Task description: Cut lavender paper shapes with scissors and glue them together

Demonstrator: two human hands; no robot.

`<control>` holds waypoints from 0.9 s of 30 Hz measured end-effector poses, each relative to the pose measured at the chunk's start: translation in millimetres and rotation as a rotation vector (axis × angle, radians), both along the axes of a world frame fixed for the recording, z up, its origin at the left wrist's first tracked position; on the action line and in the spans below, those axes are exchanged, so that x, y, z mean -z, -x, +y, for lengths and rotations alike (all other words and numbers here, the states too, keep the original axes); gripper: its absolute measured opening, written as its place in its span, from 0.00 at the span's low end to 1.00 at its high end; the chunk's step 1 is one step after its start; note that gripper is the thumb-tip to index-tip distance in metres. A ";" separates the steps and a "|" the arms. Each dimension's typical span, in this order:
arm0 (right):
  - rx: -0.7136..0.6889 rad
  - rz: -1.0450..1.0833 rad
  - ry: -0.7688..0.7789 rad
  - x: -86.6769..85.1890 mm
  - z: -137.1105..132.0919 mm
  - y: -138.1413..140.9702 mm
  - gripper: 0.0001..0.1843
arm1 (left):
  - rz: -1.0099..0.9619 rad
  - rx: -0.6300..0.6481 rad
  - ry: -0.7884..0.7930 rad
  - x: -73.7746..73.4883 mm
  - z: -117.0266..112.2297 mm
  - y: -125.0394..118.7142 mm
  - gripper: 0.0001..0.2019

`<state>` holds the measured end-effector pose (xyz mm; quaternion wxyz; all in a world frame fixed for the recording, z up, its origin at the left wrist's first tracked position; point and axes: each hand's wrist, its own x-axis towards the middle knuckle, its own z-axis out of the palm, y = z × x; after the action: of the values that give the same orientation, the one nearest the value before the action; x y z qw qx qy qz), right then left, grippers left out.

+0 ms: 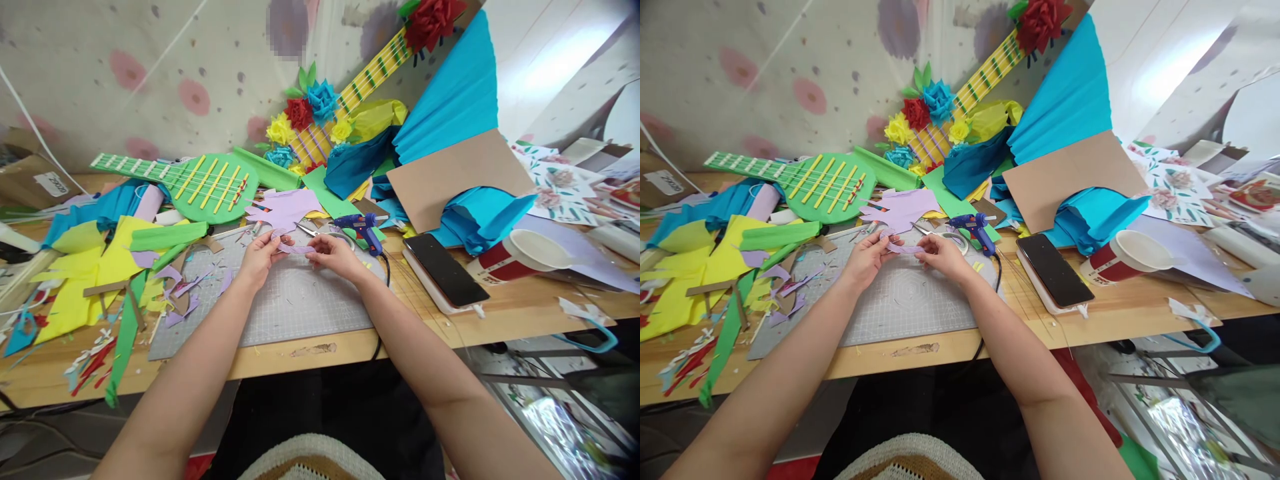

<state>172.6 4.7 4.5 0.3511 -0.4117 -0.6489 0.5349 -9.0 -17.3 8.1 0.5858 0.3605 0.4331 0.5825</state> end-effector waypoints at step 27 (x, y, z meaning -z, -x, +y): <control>0.165 -0.277 -0.839 -6.4 0.0 -12.4 0.08 | -0.068 0.290 0.254 -13.6 -7.3 2.5 0.15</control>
<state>185.0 4.7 10.9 0.4389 -0.3520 -0.8155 0.1355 -11.5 -24.6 21.8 0.7187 0.3225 0.4265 0.4445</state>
